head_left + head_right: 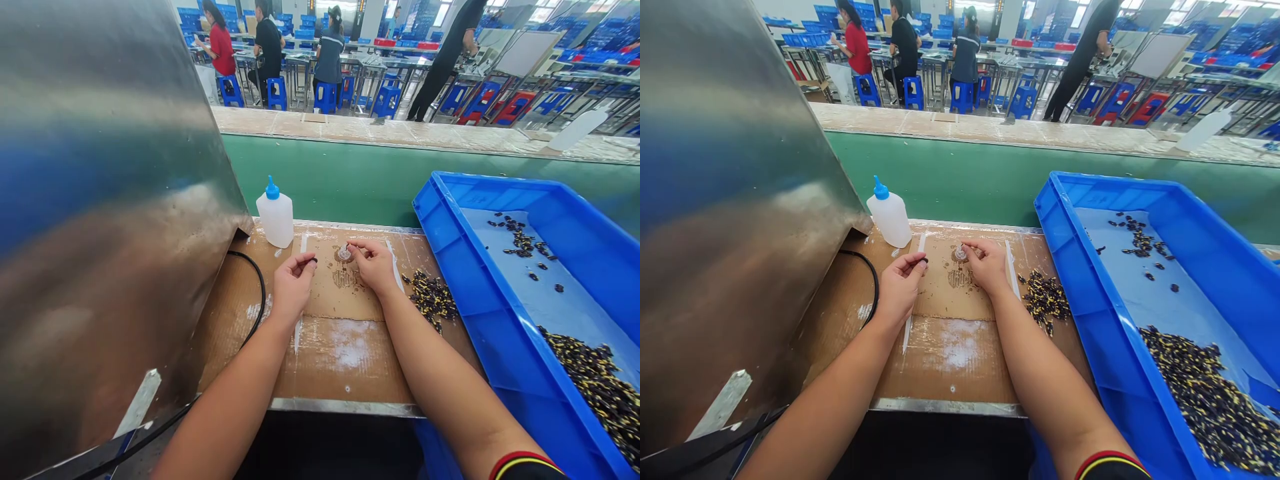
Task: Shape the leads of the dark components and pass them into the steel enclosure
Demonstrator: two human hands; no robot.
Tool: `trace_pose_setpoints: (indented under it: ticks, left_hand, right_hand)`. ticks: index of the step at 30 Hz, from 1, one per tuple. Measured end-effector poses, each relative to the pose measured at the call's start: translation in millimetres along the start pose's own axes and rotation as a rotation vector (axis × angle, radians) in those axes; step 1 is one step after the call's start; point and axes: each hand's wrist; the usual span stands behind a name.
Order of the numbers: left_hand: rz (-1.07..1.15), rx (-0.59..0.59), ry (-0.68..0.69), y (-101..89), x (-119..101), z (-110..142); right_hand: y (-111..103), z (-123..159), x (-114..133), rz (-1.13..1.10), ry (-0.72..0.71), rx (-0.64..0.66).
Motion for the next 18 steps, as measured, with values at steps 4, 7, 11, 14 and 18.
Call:
trace_pose_setpoints:
  ticks: [4, 7, 11, 14, 18]
  left_hand:
    - [-0.012, -0.003, -0.006, 0.1, -0.8, 0.3]
    - [-0.002, 0.000, -0.007, 0.7, -1.7, 0.5]
    - [0.007, 0.000, -0.003, 1.1, -2.1, 0.6]
    - [0.018, 0.010, 0.000, -0.1, -0.4, 0.3]
    - [0.048, 0.036, -0.033, -2.0, 3.6, -1.0]
  right_hand:
    - [0.6, -0.5, -4.0, -0.023, 0.016, 0.003]
    - [0.7, -0.4, -5.0, -0.049, 0.023, -0.004]
    - [1.1, -0.1, -4.5, -0.033, 0.042, 0.003]
    - [1.6, -0.9, -4.6, -0.056, 0.067, -0.004]
    - [-0.8, -1.1, 0.2, -0.115, 0.120, -0.021]
Point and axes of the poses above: each hand's wrist, its own z-axis away from the middle knuckle, its own y-axis out of the palm, x = y × z, and after that the axes turned 9 degrees about z, right-handed
